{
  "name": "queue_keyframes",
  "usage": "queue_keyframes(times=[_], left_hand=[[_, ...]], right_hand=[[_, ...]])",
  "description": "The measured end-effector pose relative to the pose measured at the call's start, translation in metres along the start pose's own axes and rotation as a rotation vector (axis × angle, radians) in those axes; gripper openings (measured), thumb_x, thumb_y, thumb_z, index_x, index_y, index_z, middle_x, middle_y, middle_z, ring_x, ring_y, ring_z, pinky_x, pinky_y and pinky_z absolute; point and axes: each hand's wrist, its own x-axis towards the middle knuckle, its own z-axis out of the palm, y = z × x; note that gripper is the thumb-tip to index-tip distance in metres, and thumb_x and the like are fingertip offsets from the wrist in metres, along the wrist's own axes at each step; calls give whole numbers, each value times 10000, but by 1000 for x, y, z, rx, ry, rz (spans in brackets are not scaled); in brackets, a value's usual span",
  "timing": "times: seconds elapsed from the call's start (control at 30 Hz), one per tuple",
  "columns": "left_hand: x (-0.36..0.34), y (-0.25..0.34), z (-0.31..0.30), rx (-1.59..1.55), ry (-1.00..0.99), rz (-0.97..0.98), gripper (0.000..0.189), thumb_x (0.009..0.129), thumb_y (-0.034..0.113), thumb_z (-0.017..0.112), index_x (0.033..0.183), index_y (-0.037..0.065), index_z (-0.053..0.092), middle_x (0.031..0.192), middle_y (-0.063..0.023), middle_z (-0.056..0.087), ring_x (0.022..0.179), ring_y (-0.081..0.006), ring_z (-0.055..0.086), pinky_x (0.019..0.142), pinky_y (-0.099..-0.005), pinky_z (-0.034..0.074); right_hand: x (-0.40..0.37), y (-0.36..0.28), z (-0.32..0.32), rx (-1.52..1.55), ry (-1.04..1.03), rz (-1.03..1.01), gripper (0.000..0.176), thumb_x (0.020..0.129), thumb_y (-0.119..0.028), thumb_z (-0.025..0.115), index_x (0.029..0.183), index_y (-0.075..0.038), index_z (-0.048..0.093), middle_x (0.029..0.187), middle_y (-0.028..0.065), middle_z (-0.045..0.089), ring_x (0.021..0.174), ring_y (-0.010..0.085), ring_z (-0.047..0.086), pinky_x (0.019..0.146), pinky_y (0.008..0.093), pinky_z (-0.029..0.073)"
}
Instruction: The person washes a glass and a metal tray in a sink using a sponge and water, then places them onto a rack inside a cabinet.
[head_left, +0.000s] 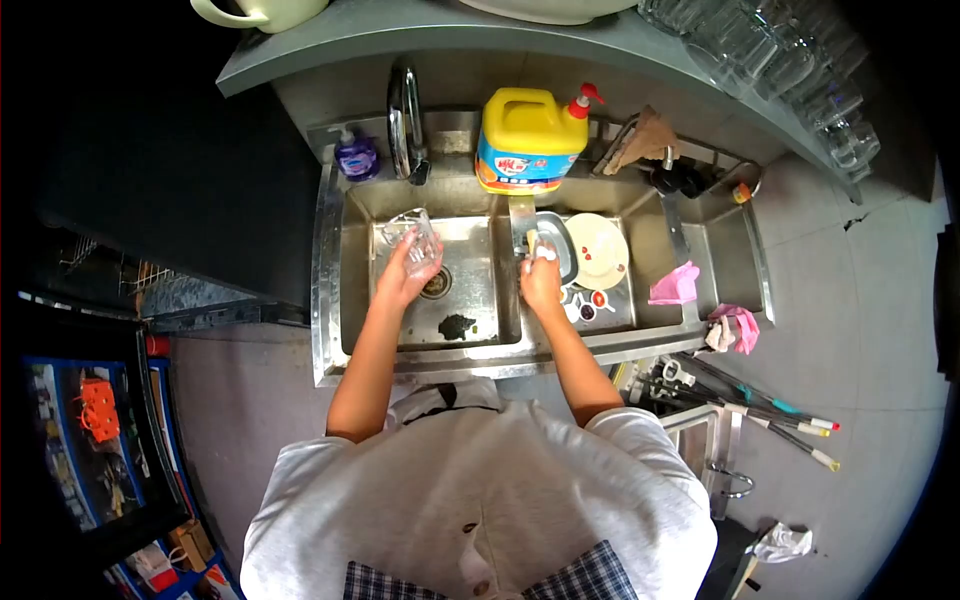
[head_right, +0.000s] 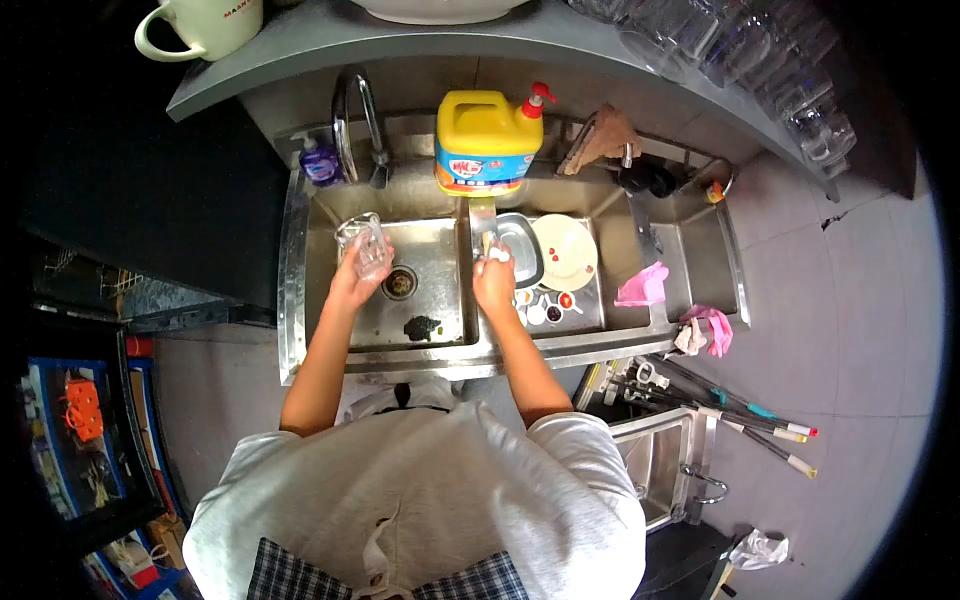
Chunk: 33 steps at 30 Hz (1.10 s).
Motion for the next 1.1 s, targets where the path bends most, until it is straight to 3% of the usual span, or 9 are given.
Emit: queue_keyframes(times=[0.17,0.3,0.43,0.53,0.67,0.73,0.87,0.97,1.1], left_hand=[[-2,-11,6,257,-28,7,423,877,189,617,1260,182,439,1135,-111,601,984,-259,609,764,-389,506],[-18,3,14,416,-23,-47,519,851,160,642,1310,195,402,1136,-94,598,976,-224,608,776,-363,483],[-17,-4,31,760,-84,125,624,752,91,730,1288,170,420,1084,-59,590,958,-173,589,785,-325,477],[-5,-17,26,1043,-183,415,706,630,40,807,1234,121,449,1002,-45,590,843,-104,568,707,-276,490],[-28,11,54,1373,-224,187,575,625,76,785,1120,94,492,901,-67,630,828,-175,622,689,-332,505],[-35,18,65,1630,-118,402,573,624,117,781,1115,92,489,923,-109,640,851,-266,633,702,-376,508],[-25,25,46,2016,98,754,586,619,170,770,1121,86,480,961,-187,629,896,-391,607,738,-435,502],[-21,30,33,1670,83,315,617,603,177,795,1130,94,485,989,-181,624,926,-386,596,779,-416,491],[-15,33,-1,1219,6,188,591,654,205,828,1141,125,502,998,-46,634,934,-246,612,759,-366,493]], right_hand=[[-19,8,-3,-664,4,-229,761,769,-337,663,1363,34,364,1473,230,202,1371,403,163,1081,478,261],[-20,-32,-11,-353,280,-302,622,788,-274,661,1285,36,453,1376,250,374,1279,410,345,1050,443,310],[-2,-98,-9,579,-22,-318,321,909,-208,548,1133,21,568,981,108,672,941,180,612,822,314,455],[-29,-169,-27,-10,133,-792,246,891,-254,555,857,-40,673,761,167,638,706,266,614,650,333,468],[-14,-172,8,343,-668,-304,191,879,-243,613,883,-57,653,845,73,640,746,137,604,652,288,480],[-1,-174,15,702,-968,-97,163,876,-203,629,928,-49,634,883,34,635,756,106,594,656,263,485],[7,-178,30,885,-859,-171,157,903,-150,594,980,-14,606,846,41,644,733,103,608,665,239,501],[16,-175,49,558,-652,-317,204,934,-180,545,955,16,598,779,69,658,649,125,622,594,260,510],[33,-179,36,789,-452,-198,263,980,-191,436,961,40,560,652,122,640,516,171,604,469,272,486]])
